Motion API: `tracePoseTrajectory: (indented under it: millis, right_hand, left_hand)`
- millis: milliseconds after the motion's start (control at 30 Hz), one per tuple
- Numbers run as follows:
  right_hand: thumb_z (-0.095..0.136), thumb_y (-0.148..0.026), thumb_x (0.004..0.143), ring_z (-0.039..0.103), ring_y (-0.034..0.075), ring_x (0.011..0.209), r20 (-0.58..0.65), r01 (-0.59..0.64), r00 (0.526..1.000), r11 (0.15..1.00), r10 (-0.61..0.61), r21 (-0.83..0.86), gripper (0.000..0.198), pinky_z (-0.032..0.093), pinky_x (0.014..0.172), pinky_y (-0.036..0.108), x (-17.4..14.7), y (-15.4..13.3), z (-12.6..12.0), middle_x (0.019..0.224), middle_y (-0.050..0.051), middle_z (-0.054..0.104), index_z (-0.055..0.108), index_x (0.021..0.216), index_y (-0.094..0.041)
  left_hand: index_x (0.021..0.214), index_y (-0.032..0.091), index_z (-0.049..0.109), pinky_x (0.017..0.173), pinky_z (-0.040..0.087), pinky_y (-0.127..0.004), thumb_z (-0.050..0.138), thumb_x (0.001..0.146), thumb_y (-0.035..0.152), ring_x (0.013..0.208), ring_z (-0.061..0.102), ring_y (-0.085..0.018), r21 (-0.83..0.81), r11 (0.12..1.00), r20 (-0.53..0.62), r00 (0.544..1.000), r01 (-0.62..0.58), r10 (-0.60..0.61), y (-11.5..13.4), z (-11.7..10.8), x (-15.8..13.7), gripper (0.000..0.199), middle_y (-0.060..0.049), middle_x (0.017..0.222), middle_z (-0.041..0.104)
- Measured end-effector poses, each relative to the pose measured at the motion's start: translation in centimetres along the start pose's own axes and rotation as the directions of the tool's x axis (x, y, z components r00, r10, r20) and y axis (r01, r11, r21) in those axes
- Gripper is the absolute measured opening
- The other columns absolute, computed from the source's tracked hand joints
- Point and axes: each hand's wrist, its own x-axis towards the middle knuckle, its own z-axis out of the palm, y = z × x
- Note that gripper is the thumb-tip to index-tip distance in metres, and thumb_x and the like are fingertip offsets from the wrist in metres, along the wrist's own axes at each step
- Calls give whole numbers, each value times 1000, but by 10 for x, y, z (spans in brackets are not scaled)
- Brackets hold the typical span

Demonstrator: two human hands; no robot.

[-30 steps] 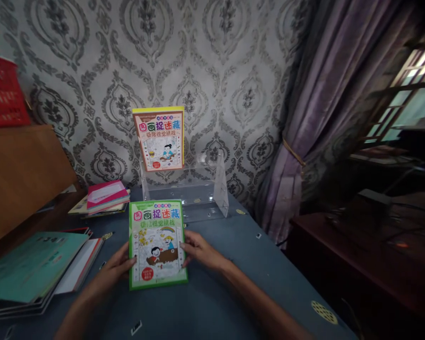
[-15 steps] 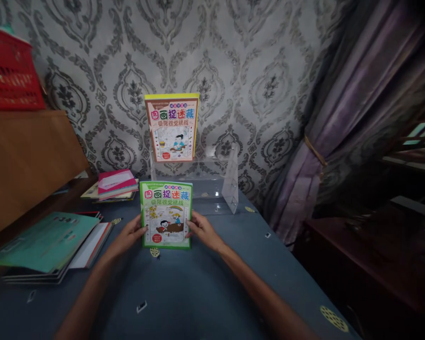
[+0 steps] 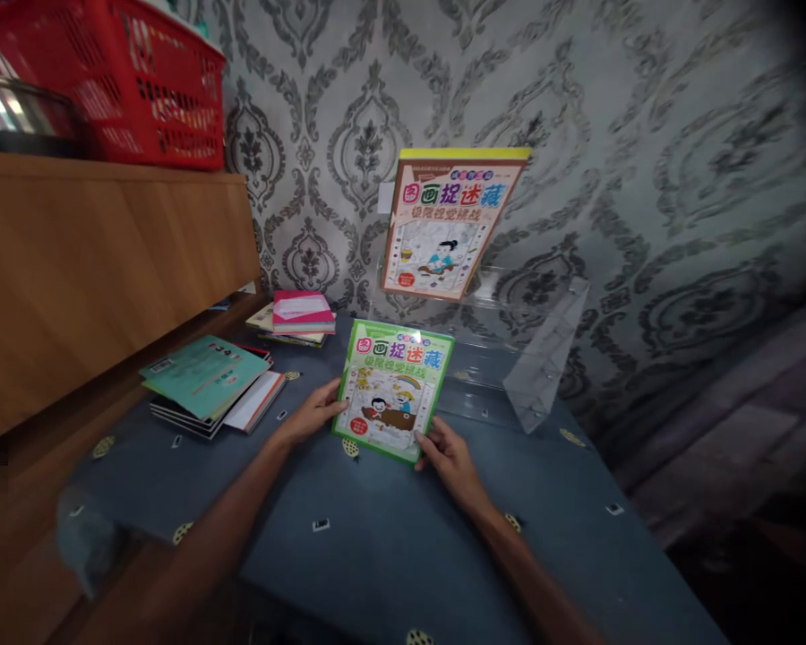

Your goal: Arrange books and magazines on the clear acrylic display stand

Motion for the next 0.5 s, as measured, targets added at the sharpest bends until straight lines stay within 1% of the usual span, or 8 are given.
tracePoseTrajectory:
  millis: [100,167,233,300,400,500]
  right_hand:
    - [67,-60,83,63,19,67,-15,12,1000,1000,-12,-1,56,55,46,27,0,0,2,110,11,73,66,124,-23]
    - [68,-60,82,65,20,71,-30,18,999,1000,-18,7,54,55,46,28,0,0,3,109,10,73,67,122,-23]
    - [67,-60,83,67,22,76,-46,29,999,1000,-29,10,52,56,48,29,-1,0,4,110,10,74,68,120,-23]
    - [65,-60,84,68,24,81,-59,49,997,999,-49,2,50,58,52,31,-2,1,6,111,10,74,69,118,-23]
    - [62,-59,86,68,26,88,-94,97,991,995,-99,-26,45,60,64,35,-1,2,7,111,9,73,69,115,-24]
    - [57,-55,91,67,25,92,-141,178,971,979,-191,-96,38,58,78,38,4,0,5,107,8,73,69,111,-24]
  left_hand:
    - [137,19,60,102,49,-48,79,78,41,117,66,-33,18,1000,15,1000,-9,9,-1,-2,0,65,-14,129,70]
    - [134,19,62,102,50,-47,79,77,43,116,66,-32,46,998,18,999,-39,39,-1,-2,-1,64,-14,128,70]
    - [130,18,64,103,50,-46,78,78,44,116,66,-31,92,992,-6,996,-85,86,0,-1,-2,59,-13,128,70]
    - [127,18,65,103,50,-44,75,80,44,115,66,-30,153,981,-52,991,-118,127,2,1,-4,54,-12,129,70]
    - [123,17,66,101,51,-44,70,84,43,115,66,-30,272,954,-138,976,-127,169,2,6,-4,48,-12,128,70]
    - [122,16,66,102,50,-44,66,86,43,115,66,-30,373,918,-210,951,-135,225,2,10,0,46,-11,125,72]
